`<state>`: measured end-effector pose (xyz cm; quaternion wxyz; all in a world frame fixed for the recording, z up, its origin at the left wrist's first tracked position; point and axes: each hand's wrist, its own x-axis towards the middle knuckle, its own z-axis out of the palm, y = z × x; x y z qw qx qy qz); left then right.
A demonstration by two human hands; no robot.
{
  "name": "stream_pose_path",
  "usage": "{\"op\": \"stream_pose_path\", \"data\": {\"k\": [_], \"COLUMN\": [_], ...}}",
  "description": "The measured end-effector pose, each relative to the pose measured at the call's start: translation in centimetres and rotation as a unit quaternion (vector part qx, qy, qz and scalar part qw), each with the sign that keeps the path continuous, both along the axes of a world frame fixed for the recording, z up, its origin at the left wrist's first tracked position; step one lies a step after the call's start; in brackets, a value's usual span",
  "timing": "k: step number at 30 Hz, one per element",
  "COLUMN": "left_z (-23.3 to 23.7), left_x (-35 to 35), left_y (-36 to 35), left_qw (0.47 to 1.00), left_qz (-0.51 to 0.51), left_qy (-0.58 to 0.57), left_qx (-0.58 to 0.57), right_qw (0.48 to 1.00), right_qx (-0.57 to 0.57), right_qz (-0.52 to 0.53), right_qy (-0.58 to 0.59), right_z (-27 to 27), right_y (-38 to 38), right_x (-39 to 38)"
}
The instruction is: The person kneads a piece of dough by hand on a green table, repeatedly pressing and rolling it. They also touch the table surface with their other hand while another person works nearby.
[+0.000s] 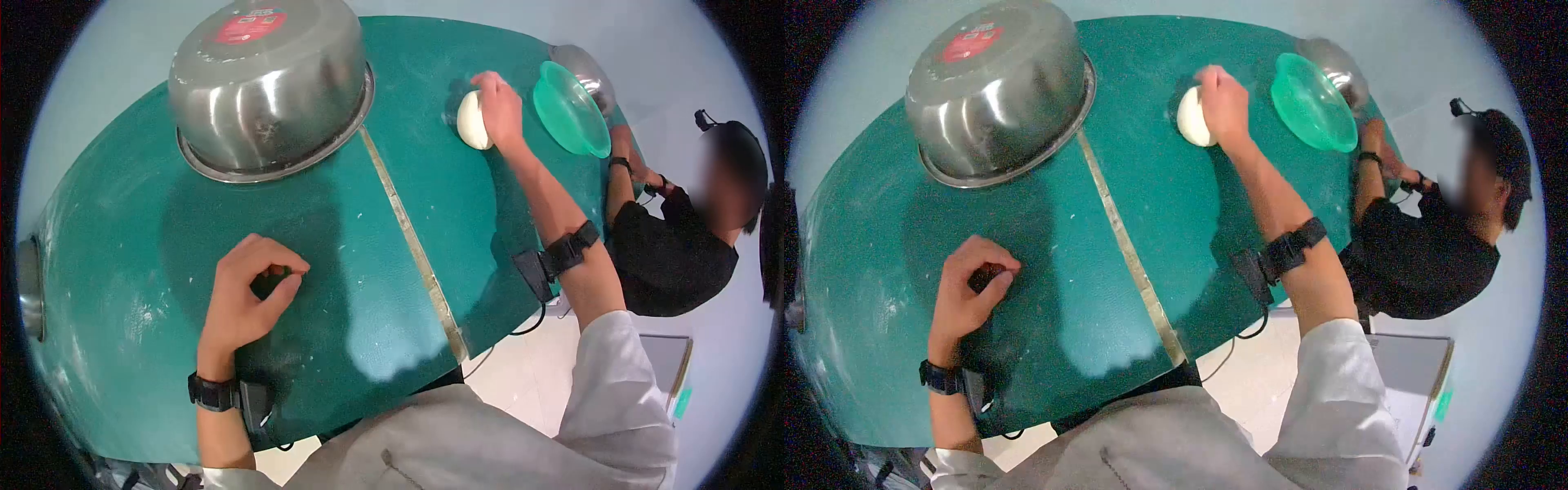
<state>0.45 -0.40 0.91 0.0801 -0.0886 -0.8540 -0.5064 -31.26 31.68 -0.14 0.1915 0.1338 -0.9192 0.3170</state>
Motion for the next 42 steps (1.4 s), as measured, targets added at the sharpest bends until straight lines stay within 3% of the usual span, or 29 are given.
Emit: {"op": "stream_pose_path", "data": {"k": [4, 6, 7, 8, 10, 11, 12, 14, 17, 18, 21, 25, 26, 28, 30, 32, 37, 42], "left_z": [-0.4, -0.5, -0.5, -0.5, -0.6, -0.6, -0.6, -0.8, -0.8, -0.8, -0.8, -0.6, -0.5, -0.4, -0.5, -0.6, -0.3, -0.7], "left_x": [-0.2, -0.2, -0.2, -0.1, -0.1, -0.1, -0.1, -0.1, -0.1, -0.1, 0.1, -0.2, -0.2, -0.2, -0.4, -0.3, -0.4, 0.2], "left_y": [-0.1, -0.2, -0.2, -0.1, -0.1, -0.1, -0.1, -0.1, -0.1, -0.1, -0.2, 0.0, 0.0, 0.1, 0.0, 0.0, 0.4, -0.1], "left_qw": [1.0, 0.999, 1.0, 1.0, 1.0, 1.0, 1.0, 1.0, 1.0, 1.0, 1.0, 1.0, 1.0, 1.0, 1.0, 1.0, 1.0, 1.0], "left_qz": [-0.006, -0.009, -0.004, -0.002, -0.002, -0.002, -0.002, -0.002, -0.001, -0.001, 0.009, 0.002, 0.005, 0.004, 0.001, 0.001, 0.003, 0.01], "left_qy": [0.017, 0.035, 0.024, 0.011, 0.021, 0.028, 0.028, 0.029, 0.031, 0.029, 0.005, 0.029, 0.028, 0.018, 0.007, 0.019, -0.003, -0.002], "left_qx": [0.006, 0.011, 0.02, 0.029, 0.019, 0.014, 0.013, 0.012, 0.0, 0.002, 0.019, 0.009, 0.006, 0.011, 0.01, 0.003, 0.011, -0.003], "right_qw": [0.994, 0.98, 0.967, 0.967, 0.993, 0.982, 0.982, 0.966, 0.925, 0.925, 0.886, 0.852, 0.851, 0.853, 0.867, 0.919, 0.956, 0.984], "right_qx": [0.047, -0.114, -0.187, -0.19, -0.02, 0.041, 0.041, 0.159, 0.269, 0.271, 0.146, 0.129, 0.131, 0.268, 0.251, 0.172, 0.129, 0.027], "right_qz": [0.102, 0.144, 0.115, 0.117, 0.1, 0.152, 0.152, 0.199, 0.266, 0.266, 0.437, 0.507, 0.509, 0.445, 0.428, 0.353, 0.251, 0.153], "right_qy": [-0.011, -0.081, -0.127, -0.124, 0.053, 0.107, 0.107, 0.037, 0.024, 0.022, 0.05, 0.016, 0.01, 0.047, 0.037, 0.009, 0.083, 0.083], "right_z": [-0.1, -0.4, 0.3, 1.1, 2.8, 4.0, 5.3, 7.0, 6.7, 6.4, 5.7, 5.1, 5.1, 4.6, 3.2, 2.5, 0.5, 0.1], "right_y": [1.4, 1.4, 1.7, 1.7, 1.9, 2.1, 2.0, 1.7, 2.0, 2.2, 2.2, 1.0, 0.2, -1.2, -2.7, -3.9, -3.4, -1.6], "right_x": [0.7, 1.4, 3.8, 4.8, 6.4, 7.5, 9.0, 12.0, 15.1, 15.3, 15.6, 17.0, 17.0, 16.7, 14.8, 12.8, 7.7, 8.8]}}
